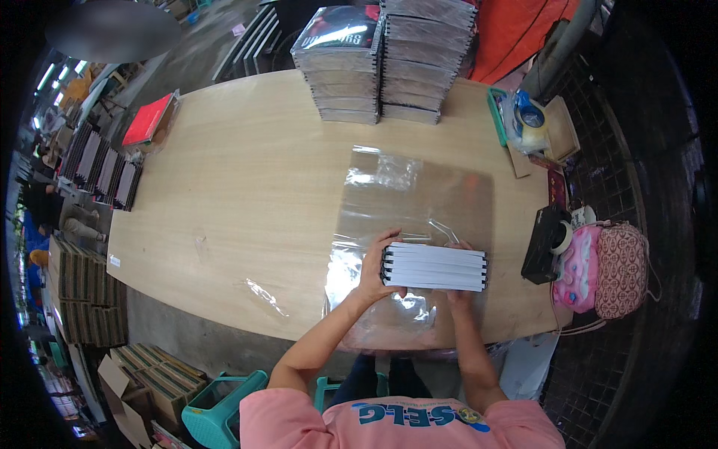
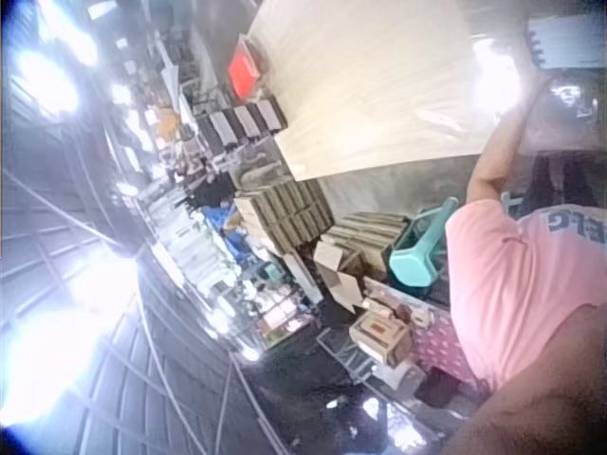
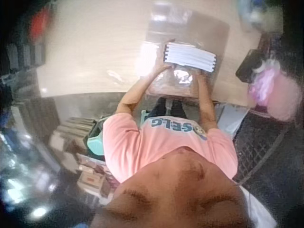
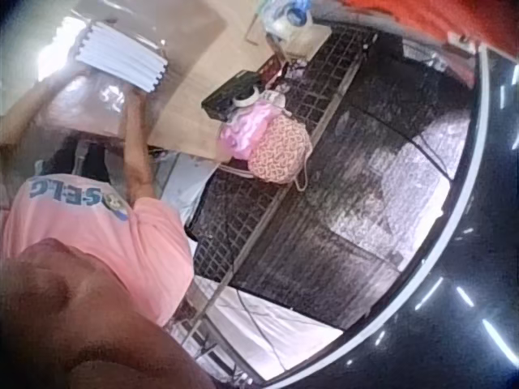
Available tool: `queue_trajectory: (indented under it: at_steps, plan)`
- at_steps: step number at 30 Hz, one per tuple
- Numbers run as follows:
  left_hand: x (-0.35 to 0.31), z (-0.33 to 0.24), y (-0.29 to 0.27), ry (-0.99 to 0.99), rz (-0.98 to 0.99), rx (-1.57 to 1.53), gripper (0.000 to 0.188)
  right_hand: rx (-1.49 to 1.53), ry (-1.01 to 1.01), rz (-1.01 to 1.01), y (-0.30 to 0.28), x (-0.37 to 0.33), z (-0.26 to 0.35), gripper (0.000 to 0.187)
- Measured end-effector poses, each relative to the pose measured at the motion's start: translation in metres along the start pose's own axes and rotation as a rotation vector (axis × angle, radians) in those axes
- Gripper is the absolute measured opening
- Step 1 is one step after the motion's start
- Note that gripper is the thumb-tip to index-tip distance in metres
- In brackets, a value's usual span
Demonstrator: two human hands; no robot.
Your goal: The person places a stack of notebooks into a plastic bag, folds the edges of the bag, and applies tape using a dispenser.
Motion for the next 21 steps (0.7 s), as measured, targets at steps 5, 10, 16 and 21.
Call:
queue_trajectory:
  at_steps: [5, 10, 16, 21]
  plan:
    - [-0.016, 0.013, 0.009, -0.334, -0.064, -0.218, 0.102, -0.178, 0.008, -0.276, -0.009, -0.009, -0.004, 0.078]
    - [-0.043, -0.043, 0.018, -0.585, -0.482, -0.118, 0.08, -0.228, 0.181, 0.346, 0.021, 0.13, 0.154, 0.063]
    - [-0.072, -0.029, 0.069, -0.939, -0.663, -1.242, 0.064, -0.627, 0.385, 0.882, 0.085, 0.183, 0.061, 0.071]
    - [-0.073, -0.019, 0.092, -1.031, -0.751, -1.47, 0.048, -0.709, 0.334, 0.972, 0.098, 0.191, 0.03, 0.074]
Point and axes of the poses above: each hand's wrist, its own x-axis towards the middle knuckle, its own y-axis out of the palm, z = x × y, the point moved 7 cm from there along x, towards the middle knuckle, and after that the axes turned 11 degrees about z, right-handed, at the moved point
